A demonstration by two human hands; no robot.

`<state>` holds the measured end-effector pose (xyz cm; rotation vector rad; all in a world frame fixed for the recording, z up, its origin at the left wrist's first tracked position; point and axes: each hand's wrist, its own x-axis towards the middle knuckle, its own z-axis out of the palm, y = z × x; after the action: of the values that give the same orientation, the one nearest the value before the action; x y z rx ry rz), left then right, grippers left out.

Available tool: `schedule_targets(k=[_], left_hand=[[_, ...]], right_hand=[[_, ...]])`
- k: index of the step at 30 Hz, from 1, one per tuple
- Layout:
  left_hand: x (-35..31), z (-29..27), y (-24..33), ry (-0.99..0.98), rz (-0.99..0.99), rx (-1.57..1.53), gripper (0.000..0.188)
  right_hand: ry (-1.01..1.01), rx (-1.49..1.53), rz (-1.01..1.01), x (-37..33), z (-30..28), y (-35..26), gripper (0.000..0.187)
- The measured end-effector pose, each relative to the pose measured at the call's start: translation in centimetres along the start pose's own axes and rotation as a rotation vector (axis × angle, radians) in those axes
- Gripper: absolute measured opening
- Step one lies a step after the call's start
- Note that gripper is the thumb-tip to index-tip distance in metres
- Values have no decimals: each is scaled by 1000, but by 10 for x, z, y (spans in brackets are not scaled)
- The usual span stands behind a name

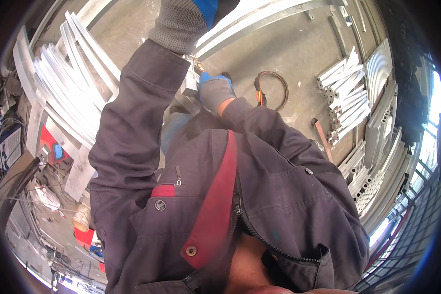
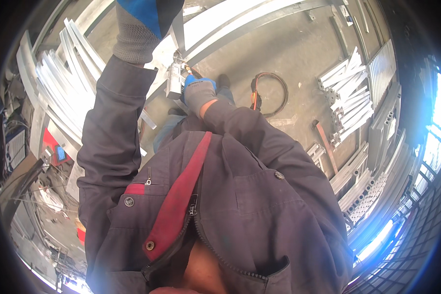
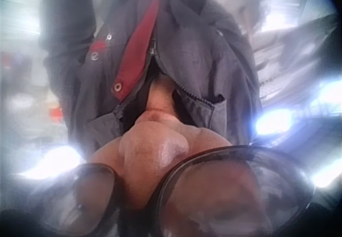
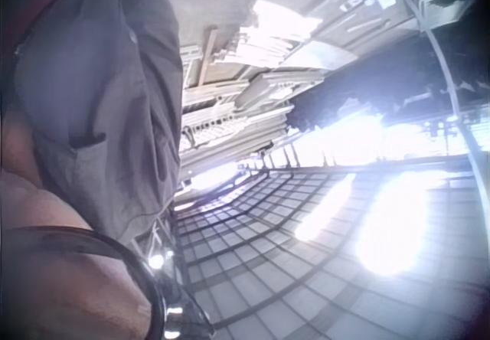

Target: The person uses a pneumatic nail gun to fasten metal strips to a metal frame, then places additional metal strips across the frame to form a grid. The person repeatedly positions and secures the strips by hand.

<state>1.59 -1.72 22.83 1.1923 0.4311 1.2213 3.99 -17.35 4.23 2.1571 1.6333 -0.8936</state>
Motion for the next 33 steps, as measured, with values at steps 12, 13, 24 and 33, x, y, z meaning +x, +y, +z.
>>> schedule_targets(k=[12,13,24,33], left_hand=[[0,0,6,-23,-58,-89,17],[0,0,6,-40,-53,-142,17],[12,-8,-11,-104,124,-307,23],[22,-21,-19,-181,57,-472,25]], right_hand=[[-3,-31,30,4,0,-8,43],[16,-38,25,4,2,-9,42],[-22,-101,-25,6,2,-14,38],[-63,-73,7,10,-5,-19,46]])
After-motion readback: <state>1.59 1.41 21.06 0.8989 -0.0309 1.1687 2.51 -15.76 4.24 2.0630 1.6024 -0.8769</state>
